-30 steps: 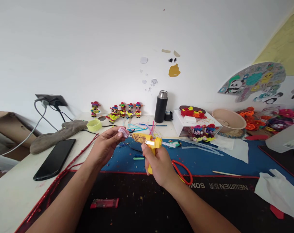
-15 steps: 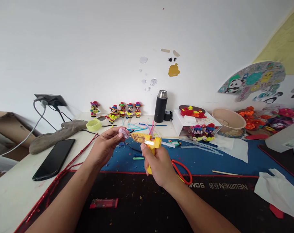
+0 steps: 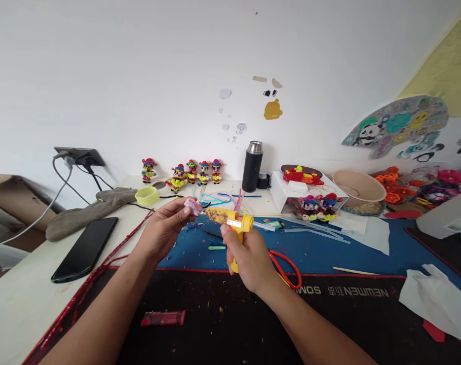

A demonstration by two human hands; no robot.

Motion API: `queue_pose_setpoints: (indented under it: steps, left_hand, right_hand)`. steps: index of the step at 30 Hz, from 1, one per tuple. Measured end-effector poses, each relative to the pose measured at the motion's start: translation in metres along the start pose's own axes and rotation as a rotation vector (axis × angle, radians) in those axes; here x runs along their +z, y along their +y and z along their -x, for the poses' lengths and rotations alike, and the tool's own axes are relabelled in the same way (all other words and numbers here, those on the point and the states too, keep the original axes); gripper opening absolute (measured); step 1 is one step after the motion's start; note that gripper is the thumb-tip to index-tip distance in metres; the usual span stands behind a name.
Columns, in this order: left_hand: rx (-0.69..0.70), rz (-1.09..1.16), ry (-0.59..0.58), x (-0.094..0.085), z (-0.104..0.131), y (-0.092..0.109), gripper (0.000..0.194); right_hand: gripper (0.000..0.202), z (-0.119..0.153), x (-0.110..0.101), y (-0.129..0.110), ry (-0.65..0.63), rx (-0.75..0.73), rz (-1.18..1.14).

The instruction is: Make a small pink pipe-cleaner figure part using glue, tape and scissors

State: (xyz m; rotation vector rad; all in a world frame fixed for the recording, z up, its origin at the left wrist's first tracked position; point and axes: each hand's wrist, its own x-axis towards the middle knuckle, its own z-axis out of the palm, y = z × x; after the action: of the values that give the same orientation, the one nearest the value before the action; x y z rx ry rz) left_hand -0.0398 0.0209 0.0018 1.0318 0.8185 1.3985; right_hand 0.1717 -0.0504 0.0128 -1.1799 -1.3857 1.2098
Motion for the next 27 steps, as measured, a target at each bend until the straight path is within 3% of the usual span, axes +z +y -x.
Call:
queue_pose_setpoints:
  steps: [27]
  left_hand:
    - [-0.048, -0.106, -0.031, 0.0057, 0.0042, 0.0007, 0.041]
  right_hand:
    - [0.057, 0.0002, 0.0009, 0.002, 0.024, -0.007, -0.001]
